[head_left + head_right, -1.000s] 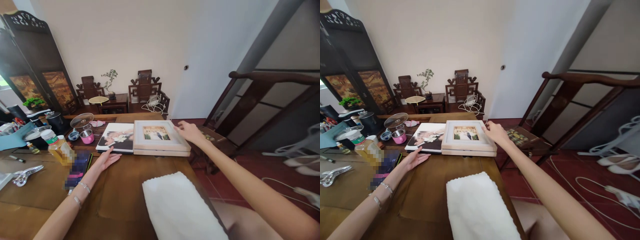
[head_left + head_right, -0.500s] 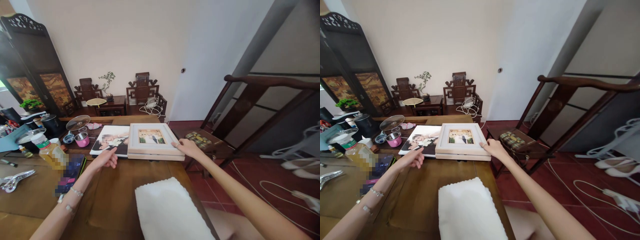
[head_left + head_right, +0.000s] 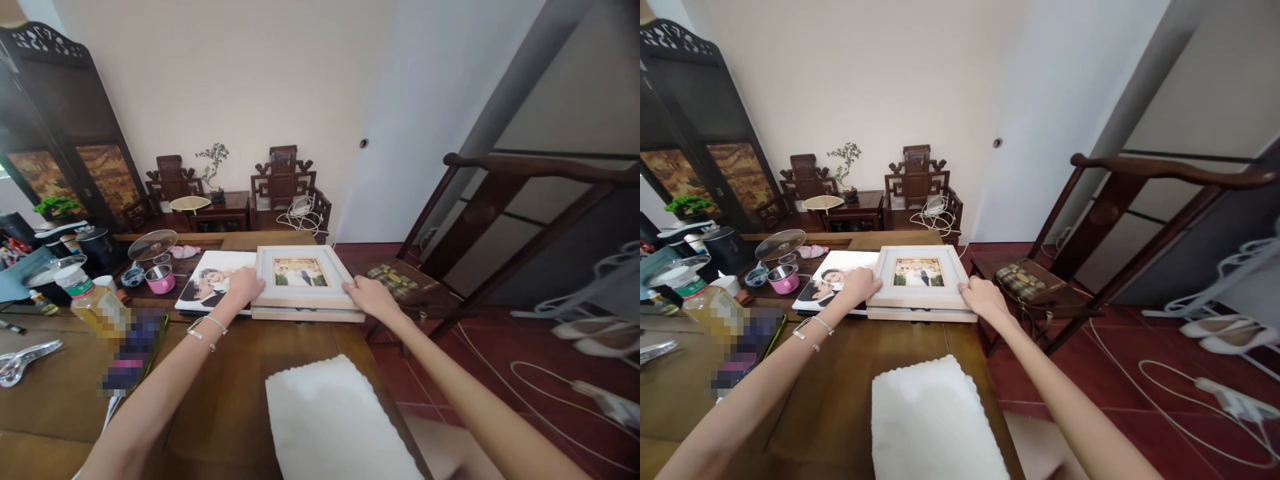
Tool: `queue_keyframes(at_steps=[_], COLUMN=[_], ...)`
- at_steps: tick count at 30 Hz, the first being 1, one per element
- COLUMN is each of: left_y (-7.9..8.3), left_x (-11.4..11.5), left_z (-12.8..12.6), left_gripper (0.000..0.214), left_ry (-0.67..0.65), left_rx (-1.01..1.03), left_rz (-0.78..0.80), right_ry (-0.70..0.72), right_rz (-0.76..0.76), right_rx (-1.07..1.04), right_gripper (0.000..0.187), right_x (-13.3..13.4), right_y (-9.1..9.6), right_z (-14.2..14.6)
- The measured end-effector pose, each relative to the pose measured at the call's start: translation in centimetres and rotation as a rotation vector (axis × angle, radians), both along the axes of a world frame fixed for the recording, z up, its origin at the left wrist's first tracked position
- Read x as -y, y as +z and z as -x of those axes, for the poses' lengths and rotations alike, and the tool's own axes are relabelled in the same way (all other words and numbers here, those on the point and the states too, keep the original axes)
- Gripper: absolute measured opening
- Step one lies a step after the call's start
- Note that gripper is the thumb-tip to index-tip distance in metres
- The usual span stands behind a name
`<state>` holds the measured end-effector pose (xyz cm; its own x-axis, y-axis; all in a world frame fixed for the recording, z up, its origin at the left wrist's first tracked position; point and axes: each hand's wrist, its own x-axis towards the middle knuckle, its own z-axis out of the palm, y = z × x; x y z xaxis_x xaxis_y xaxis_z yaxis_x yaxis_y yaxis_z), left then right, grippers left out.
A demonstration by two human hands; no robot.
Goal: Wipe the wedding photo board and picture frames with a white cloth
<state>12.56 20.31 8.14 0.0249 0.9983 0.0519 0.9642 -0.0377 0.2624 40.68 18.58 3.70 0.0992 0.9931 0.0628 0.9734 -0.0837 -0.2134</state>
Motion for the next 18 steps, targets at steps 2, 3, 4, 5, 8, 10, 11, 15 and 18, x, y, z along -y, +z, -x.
queue_keyframes(at_steps=[2, 3, 4, 5, 8, 10, 11, 15, 18], left_y=[0.8, 1.4, 2.1, 2.8, 4.6, 5.0, 5.0, 4.4, 4.4], left_x=[0.7, 1.2, 1.6, 2.1, 4.0, 5.7, 6.7, 11.8, 15.9], left_z=[0.1, 0.3, 0.5, 0.8, 2.1, 2.9, 3.2, 3.9, 5.0], left_gripper=[0.032, 0.034, 0.035, 0.037, 0.042, 0.043, 0.042, 0.040, 0.029], left_ry=[-0.010, -0.014, -0.016, -0.017, -0.093, -0.126, -0.139, 0.019, 0.209], left_rx=[-0.006, -0.002, 0.007, 0.024, 0.290, 0.680, 0.837, 1.317, 1.442], left_rz=[-0.040, -0.062, -0.083, -0.106, -0.143, -0.012, 0.022, -0.049, -0.028], right_ry=[0.009, 0.009, 0.007, 0.002, -0.010, 0.013, 0.035, 0.157, 0.302], right_rz=[-0.045, -0.074, -0.106, -0.137, -0.281, -0.414, -0.479, -0.529, -0.441], right_rx=[0.013, 0.019, 0.024, 0.031, 0.015, -0.066, -0.126, -0.384, -0.520], right_gripper=[0.034, 0.034, 0.034, 0.035, 0.035, 0.033, 0.031, 0.029, 0.032], right_x=[1.0, 1.6, 2.3, 3.0, 5.6, 7.5, 8.4, 11.8, 14.5], right_y=[1.0, 1.6, 2.3, 3.1, 5.3, 6.4, 6.8, 7.0, 5.6], right_z=[0.3, 0.4, 0.5, 0.6, 0.7, 0.9, 1.1, 2.4, 3.5])
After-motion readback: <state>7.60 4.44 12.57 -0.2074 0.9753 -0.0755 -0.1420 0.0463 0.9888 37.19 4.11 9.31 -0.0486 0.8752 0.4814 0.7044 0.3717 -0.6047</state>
